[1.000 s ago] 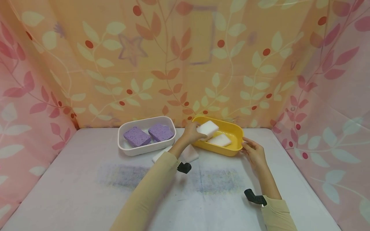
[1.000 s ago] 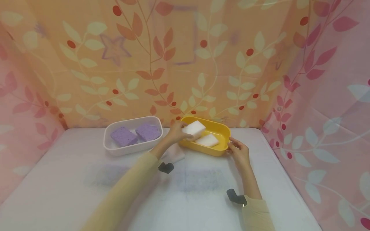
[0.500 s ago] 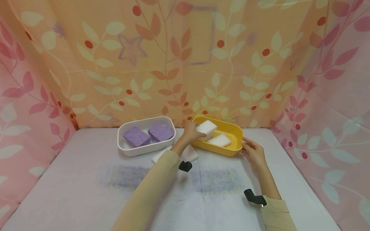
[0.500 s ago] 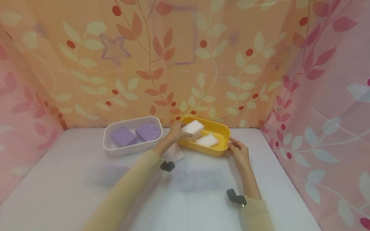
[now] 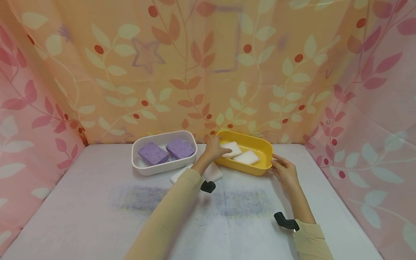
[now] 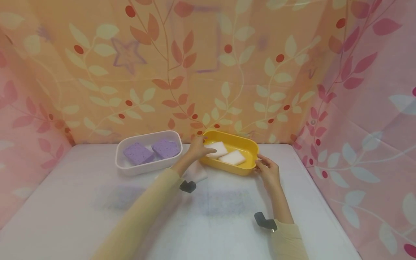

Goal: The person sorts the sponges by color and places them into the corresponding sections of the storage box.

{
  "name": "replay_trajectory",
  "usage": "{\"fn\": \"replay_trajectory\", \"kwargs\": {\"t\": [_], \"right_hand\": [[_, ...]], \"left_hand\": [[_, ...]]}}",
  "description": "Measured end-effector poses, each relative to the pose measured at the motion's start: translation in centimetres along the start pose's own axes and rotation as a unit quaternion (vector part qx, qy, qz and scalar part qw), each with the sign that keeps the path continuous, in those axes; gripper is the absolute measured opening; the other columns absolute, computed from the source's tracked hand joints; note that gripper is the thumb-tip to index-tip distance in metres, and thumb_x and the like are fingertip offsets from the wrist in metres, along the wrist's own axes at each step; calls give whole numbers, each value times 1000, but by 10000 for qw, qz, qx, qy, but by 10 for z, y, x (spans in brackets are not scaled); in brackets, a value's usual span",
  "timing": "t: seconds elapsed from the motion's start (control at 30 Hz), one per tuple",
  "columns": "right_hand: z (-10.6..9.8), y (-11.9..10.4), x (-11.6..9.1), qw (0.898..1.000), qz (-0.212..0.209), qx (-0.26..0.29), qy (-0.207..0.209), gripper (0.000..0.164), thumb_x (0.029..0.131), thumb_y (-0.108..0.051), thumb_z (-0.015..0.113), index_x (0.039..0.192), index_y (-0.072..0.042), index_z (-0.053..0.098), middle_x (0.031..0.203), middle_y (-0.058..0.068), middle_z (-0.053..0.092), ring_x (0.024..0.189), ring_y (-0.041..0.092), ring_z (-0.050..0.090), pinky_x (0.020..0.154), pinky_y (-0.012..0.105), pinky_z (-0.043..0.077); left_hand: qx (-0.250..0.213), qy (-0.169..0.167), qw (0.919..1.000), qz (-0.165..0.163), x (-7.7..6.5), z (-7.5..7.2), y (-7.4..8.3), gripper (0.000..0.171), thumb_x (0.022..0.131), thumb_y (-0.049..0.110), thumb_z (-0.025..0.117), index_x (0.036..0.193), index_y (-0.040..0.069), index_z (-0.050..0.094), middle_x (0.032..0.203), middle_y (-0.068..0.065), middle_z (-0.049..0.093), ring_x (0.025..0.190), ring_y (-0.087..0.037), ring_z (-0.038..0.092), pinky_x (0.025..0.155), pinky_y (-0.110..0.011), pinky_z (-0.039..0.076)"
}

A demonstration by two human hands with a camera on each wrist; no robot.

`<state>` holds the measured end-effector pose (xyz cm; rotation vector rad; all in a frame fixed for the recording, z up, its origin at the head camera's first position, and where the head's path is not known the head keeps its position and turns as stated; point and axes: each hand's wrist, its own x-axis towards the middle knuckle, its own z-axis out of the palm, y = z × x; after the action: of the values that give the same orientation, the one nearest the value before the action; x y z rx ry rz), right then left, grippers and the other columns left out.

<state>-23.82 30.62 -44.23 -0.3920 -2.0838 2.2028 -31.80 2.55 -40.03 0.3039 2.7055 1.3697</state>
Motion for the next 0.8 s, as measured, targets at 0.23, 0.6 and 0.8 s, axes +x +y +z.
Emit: {"fn": "replay_trajectory", "kwargs": {"t": [0.23, 0.6, 0.8], "right_hand": [[2, 0, -2, 9999, -110, 13, -41, 53, 108, -6, 58, 156, 9, 41, 95, -7, 67, 81, 6, 64, 76, 15, 59], [3, -2, -1, 9999, -120, -82, -22, 52, 109, -7, 57, 157, 8, 41, 95, -8, 66, 80, 4, 63, 76, 13, 58], [5, 0, 0, 9999, -150, -81, -6, 52, 108, -6, 59, 155, 9, 43, 96, -5, 68, 79, 5, 63, 75, 15, 59]], "left_hand": [[-54, 34, 10000, 75, -1, -1, -2, 73, 92, 21, 83, 149, -8, 50, 152, -26, 51, 143, -40, 44, 125, -49, 36], [-133, 134, 9995, 257, -4, -5, -5, 71, 92, 21, 82, 148, -10, 51, 151, -28, 50, 145, -41, 40, 126, -50, 33], [-189, 208, 9986, 450, -10, -8, -5, 72, 91, 21, 82, 147, -11, 51, 149, -28, 53, 142, -41, 44, 123, -49, 37]]}}
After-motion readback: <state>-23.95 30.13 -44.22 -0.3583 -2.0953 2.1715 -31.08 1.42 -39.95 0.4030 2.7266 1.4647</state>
